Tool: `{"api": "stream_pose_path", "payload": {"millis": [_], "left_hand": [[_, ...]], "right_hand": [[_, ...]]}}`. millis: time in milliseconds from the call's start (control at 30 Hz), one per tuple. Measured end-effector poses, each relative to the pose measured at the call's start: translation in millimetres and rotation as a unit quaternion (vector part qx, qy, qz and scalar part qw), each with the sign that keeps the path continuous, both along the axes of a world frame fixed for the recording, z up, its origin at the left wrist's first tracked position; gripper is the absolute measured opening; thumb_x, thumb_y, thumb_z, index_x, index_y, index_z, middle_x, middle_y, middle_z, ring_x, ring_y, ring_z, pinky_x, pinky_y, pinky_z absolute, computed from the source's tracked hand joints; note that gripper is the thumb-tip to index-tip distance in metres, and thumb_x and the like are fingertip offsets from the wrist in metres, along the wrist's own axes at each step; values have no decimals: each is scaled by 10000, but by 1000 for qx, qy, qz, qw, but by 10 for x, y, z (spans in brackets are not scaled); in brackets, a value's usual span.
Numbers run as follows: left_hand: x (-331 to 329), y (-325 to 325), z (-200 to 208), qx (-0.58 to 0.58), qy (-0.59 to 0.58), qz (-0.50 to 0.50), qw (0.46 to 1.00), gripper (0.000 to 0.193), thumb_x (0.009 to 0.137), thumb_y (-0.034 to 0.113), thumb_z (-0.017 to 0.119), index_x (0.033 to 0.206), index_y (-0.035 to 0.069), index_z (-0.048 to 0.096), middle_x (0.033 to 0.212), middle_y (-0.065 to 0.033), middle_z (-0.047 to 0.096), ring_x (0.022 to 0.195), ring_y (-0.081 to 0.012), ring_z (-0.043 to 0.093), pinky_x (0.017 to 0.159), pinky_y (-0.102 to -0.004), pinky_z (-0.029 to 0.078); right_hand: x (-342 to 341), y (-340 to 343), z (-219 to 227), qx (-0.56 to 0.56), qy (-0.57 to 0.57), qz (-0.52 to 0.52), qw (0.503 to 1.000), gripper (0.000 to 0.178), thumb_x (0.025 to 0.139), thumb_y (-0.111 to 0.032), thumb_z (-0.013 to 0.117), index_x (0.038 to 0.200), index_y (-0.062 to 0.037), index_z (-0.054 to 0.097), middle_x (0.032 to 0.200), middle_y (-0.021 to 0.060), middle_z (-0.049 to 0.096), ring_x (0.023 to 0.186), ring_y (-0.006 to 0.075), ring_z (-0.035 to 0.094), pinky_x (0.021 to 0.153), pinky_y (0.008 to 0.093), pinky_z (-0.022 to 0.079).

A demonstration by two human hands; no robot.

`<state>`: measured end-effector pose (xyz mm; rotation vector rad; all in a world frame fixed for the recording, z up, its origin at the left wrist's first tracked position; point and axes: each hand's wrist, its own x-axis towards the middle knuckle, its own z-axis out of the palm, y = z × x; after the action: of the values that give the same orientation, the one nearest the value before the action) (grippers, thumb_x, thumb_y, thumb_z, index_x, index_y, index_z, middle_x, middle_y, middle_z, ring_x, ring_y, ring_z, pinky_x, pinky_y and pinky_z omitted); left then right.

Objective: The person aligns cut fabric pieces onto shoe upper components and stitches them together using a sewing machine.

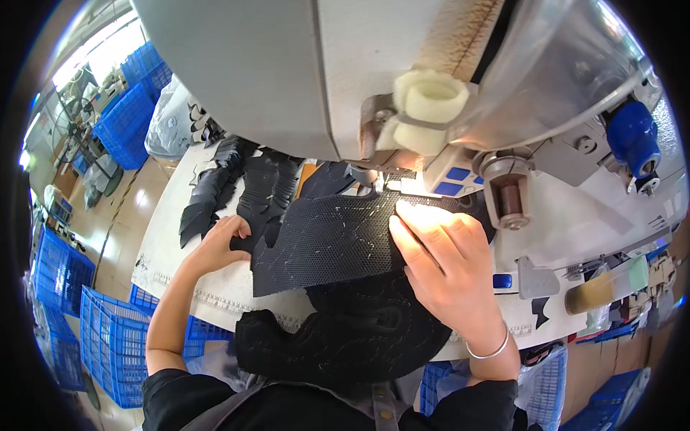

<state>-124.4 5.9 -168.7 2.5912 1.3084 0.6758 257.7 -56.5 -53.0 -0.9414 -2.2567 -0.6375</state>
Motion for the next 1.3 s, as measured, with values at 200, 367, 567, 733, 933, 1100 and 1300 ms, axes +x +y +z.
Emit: {"api": "stream_pose_path", "payload": {"millis": [200, 367, 567, 733, 933, 1100, 1300], "left_hand": [[-53, 263, 25, -145, -163, 129, 967, 350, 679, 30, 804, 874, 29, 515, 686, -28, 471, 638, -142, 455, 609, -280, 404], [-158, 721, 110, -13, -140, 157, 977, 195, 772, 23, 733, 894, 43, 581, 692, -27, 556, 651, -107, 502, 610, -250, 415], [609, 238, 822, -149, -352, 40, 923, 66, 851, -8, 646, 907, 22, 663, 786, -15, 659, 721, -73, 605, 675, -225, 464], [1204, -314, 1177, -98, -268, -181, 941, 206, 798, -98, 658, 978, -3, 693, 786, -44, 658, 662, -72, 596, 631, -190, 479], [1409, -265, 972, -26, -275, -197, 941, 195, 780, -9, 745, 968, 40, 725, 726, -37, 630, 577, -100, 525, 509, -242, 393], [1447, -216, 909, -3, -295, -226, 928, 225, 752, -10, 753, 970, 39, 730, 726, -36, 625, 572, -105, 520, 508, -242, 390], [1490, -202, 890, -3, -286, -225, 931, 210, 753, -6, 752, 958, 32, 729, 735, -40, 628, 578, -109, 534, 512, -238, 399]], "right_hand": [[7, -168, -131, -11, 29, -5, 999, 351, 694, -19, 692, 1044, -12, 673, 1120, 102, 661, 1016, 255, 621, 820, 367, 472], [-21, -366, -237, 2, 50, 59, 997, 314, 723, -19, 685, 1037, -27, 674, 1099, 104, 671, 961, 270, 635, 772, 367, 491], [-59, -501, -512, -118, 162, 129, 971, 260, 729, 3, 657, 988, -25, 665, 933, 107, 699, 766, 261, 644, 692, 353, 501], [-249, -260, -383, -387, 309, 160, 854, 222, 806, -113, 737, 981, 6, 671, 893, 121, 693, 793, 278, 660, 740, 330, 510], [-303, -132, -399, -400, 318, 174, 842, 195, 844, -115, 723, 988, 5, 670, 849, 103, 695, 742, 203, 677, 684, 276, 509], [-353, -104, -506, -399, 401, 208, 798, 192, 866, -130, 718, 1004, -6, 669, 793, 64, 690, 691, 123, 648, 644, 262, 506], [-291, -106, -529, -404, 381, 192, 809, 194, 860, -123, 721, 1006, -6, 669, 769, 59, 687, 657, 130, 645, 626, 263, 505]]}}
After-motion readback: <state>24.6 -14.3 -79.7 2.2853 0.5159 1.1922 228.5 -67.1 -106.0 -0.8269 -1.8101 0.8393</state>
